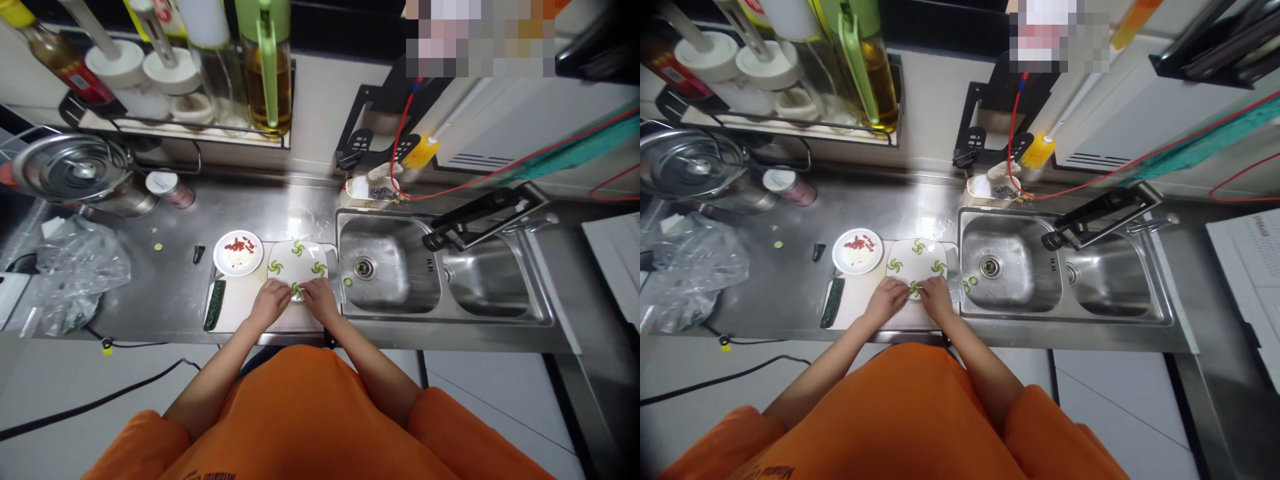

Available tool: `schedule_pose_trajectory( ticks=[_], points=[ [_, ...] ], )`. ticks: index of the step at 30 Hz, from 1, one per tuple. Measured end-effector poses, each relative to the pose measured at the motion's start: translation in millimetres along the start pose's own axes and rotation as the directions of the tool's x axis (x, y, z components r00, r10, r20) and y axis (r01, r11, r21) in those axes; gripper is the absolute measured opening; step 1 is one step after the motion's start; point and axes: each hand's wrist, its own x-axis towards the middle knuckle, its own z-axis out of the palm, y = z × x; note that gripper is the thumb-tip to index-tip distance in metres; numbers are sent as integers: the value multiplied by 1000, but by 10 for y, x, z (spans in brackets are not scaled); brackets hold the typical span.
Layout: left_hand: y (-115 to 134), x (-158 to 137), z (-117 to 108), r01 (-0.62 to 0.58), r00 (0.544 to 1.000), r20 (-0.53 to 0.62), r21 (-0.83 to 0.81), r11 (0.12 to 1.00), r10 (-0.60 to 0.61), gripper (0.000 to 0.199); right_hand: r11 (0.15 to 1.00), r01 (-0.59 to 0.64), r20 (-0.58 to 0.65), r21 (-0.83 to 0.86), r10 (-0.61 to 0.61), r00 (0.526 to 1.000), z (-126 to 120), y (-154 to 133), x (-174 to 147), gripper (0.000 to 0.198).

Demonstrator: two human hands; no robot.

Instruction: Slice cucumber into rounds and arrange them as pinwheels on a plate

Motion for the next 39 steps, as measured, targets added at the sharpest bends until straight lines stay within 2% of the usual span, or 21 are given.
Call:
schedule_pose_trajectory(
  ticks=[10, 24, 39],
  points=[
    [21, -64, 61, -88, 996, -4, 68, 994, 89, 25, 987, 124, 24, -107, -122, 992, 67, 48, 19, 29],
    [51, -62, 59, -94, 996, 17, 120, 988, 93, 26, 970, 124, 103, -207, -105, 989, 47, 19, -18, 29],
    [56, -71, 48, -93, 995, 30, 136, 986, 90, 27, 964, 112, 124, -240, -83, 989, 59, 8, -22, 29]
  ],
)
